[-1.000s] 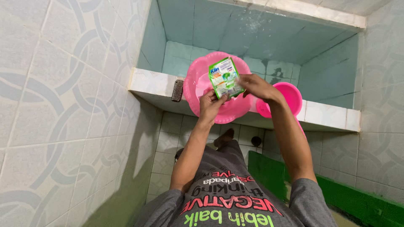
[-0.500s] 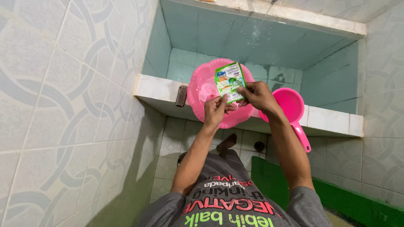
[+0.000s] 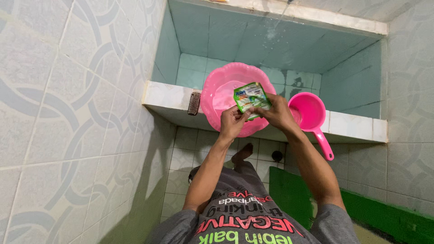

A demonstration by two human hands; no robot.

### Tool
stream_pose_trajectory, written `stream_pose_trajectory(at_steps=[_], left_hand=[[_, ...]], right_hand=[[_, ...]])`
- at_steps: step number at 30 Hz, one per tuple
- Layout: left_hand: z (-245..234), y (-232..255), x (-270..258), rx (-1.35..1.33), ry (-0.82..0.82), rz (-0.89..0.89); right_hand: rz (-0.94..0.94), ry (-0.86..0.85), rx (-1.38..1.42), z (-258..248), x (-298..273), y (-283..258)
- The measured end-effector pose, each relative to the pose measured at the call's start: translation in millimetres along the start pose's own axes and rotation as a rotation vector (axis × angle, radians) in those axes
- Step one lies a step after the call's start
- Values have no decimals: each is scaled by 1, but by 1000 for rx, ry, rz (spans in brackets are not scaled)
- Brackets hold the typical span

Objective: The person prepares a cleaning solution by mixing water and a powdered detergent in a pink basin. They then submerge a mop into the soapy water and wring it out to prepare for mopping.

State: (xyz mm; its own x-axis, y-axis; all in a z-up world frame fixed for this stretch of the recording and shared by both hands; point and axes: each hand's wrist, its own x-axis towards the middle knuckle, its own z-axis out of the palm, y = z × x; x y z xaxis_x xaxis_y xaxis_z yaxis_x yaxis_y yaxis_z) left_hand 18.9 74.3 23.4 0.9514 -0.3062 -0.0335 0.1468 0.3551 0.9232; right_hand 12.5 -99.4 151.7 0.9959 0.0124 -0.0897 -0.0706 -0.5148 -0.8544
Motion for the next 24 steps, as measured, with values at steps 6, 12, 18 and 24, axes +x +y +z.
stream_pose_trajectory(at_steps=[6, 12, 18, 24], left_hand=[[7, -5, -6, 8, 77, -32], [6, 2, -9, -14, 119, -102], [12, 4, -11, -91, 45, 16], [21, -1, -18, -1, 140, -80]], right_hand=[[199, 85, 36, 5, -6, 12], [93, -7, 224, -5, -14, 15], [207, -6, 152, -5, -22, 24], [261, -11, 210, -12, -25, 40]])
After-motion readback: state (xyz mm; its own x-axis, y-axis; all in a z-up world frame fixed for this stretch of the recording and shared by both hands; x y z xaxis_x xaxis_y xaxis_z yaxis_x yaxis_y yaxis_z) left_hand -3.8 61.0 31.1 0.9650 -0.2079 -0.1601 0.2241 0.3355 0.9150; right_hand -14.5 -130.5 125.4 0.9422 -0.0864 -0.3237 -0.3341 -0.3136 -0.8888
